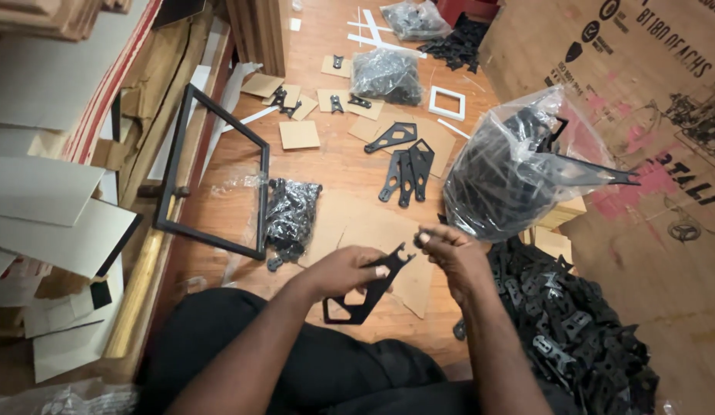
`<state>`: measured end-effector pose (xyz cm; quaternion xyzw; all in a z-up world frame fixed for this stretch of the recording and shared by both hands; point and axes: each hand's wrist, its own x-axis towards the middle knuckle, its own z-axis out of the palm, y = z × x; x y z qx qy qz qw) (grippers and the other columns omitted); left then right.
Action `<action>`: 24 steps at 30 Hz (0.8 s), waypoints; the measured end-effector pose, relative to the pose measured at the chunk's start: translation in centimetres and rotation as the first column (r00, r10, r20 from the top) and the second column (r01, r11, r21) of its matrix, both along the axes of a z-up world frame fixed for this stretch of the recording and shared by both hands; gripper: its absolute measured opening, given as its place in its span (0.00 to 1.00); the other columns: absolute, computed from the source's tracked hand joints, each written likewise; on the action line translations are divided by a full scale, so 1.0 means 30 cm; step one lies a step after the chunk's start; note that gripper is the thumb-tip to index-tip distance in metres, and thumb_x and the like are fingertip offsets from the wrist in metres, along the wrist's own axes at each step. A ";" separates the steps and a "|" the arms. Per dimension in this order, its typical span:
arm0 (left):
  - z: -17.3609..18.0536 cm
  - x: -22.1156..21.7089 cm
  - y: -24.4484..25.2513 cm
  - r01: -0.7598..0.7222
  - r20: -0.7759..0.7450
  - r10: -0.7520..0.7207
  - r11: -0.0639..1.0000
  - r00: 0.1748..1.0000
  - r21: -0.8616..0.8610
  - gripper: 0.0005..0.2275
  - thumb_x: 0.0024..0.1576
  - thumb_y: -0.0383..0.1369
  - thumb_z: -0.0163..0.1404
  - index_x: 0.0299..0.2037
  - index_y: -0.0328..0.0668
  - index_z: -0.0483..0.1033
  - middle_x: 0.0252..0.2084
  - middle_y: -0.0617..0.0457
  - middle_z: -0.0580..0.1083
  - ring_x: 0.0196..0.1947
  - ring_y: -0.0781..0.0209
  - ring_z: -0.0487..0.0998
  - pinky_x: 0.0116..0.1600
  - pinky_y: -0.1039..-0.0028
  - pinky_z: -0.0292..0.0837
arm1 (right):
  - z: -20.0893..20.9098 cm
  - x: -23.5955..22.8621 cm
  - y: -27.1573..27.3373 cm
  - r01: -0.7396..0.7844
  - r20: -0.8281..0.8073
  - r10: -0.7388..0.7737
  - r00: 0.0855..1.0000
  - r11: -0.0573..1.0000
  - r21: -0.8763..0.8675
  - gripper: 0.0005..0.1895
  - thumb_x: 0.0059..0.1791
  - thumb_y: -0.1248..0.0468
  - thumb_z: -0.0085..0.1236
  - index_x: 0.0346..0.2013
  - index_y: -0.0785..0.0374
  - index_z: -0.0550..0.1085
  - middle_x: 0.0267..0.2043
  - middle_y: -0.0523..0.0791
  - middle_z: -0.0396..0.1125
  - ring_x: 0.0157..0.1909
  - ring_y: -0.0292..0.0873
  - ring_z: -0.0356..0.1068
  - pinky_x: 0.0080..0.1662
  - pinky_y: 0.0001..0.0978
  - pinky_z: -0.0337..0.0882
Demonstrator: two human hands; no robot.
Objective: Assemble parts of a picture frame using small plastic components and a frame piece.
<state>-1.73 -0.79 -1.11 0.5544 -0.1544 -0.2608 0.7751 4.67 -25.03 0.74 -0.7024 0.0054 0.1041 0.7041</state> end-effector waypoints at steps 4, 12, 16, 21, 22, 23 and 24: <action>-0.019 0.002 -0.006 -0.096 0.164 0.039 0.928 0.986 0.359 0.12 0.64 0.35 0.49 0.52 0.35 0.76 0.37 0.56 0.79 0.35 0.71 0.76 0.38 0.74 0.72 | 0.024 -0.020 0.045 0.005 -0.278 0.037 0.960 0.989 0.149 0.10 0.47 0.68 0.61 0.41 0.69 0.79 0.35 0.44 0.76 0.34 0.37 0.75 0.42 0.27 0.77; 0.050 0.001 0.001 -0.283 0.305 0.161 0.865 0.939 0.415 0.13 0.62 0.40 0.51 0.41 0.36 0.78 0.22 0.57 0.71 0.22 0.70 0.70 0.29 0.74 0.69 | -0.031 -0.013 0.021 -0.083 -0.279 0.132 0.951 0.980 0.179 0.10 0.51 0.62 0.63 0.36 0.68 0.79 0.27 0.40 0.70 0.27 0.33 0.67 0.33 0.23 0.69; 0.057 -0.001 0.006 -0.289 0.357 0.131 0.852 0.925 0.437 0.13 0.63 0.40 0.51 0.41 0.36 0.79 0.21 0.57 0.68 0.22 0.70 0.67 0.28 0.73 0.65 | 0.013 -0.033 0.044 -0.065 -0.312 0.143 0.939 0.967 0.247 0.09 0.50 0.62 0.61 0.36 0.67 0.79 0.25 0.40 0.69 0.25 0.32 0.65 0.30 0.21 0.67; 0.047 0.004 0.006 -0.191 0.238 0.095 0.887 0.967 0.421 0.12 0.63 0.39 0.51 0.38 0.36 0.78 0.22 0.60 0.69 0.23 0.72 0.68 0.30 0.74 0.66 | -0.019 -0.029 0.037 -0.090 -0.352 0.185 0.917 0.959 0.269 0.09 0.52 0.62 0.62 0.36 0.68 0.78 0.23 0.41 0.66 0.22 0.31 0.61 0.26 0.19 0.63; 0.030 0.008 0.006 -0.175 0.237 0.085 0.905 0.968 0.389 0.12 0.64 0.38 0.51 0.37 0.36 0.77 0.23 0.61 0.69 0.24 0.72 0.66 0.30 0.74 0.64 | -0.021 -0.033 0.045 -0.077 -0.395 0.191 0.899 0.955 0.285 0.09 0.51 0.62 0.61 0.36 0.67 0.77 0.24 0.40 0.67 0.23 0.30 0.63 0.26 0.19 0.63; 0.013 0.012 0.006 -0.159 0.235 0.076 0.921 0.969 0.356 0.12 0.65 0.38 0.51 0.36 0.35 0.77 0.24 0.62 0.68 0.25 0.73 0.64 0.31 0.75 0.62 | -0.022 -0.037 0.054 -0.064 -0.437 0.196 0.878 0.952 0.300 0.08 0.51 0.62 0.59 0.36 0.66 0.75 0.26 0.40 0.68 0.23 0.30 0.64 0.26 0.18 0.63; 0.010 0.016 0.006 -0.159 0.239 0.075 0.921 0.968 0.356 0.12 0.65 0.38 0.51 0.36 0.35 0.77 0.24 0.62 0.68 0.25 0.73 0.64 0.31 0.75 0.62 | -0.034 -0.035 0.049 -0.064 -0.434 0.195 0.879 0.952 0.299 0.08 0.51 0.62 0.59 0.36 0.66 0.75 0.26 0.40 0.68 0.23 0.30 0.64 0.26 0.18 0.63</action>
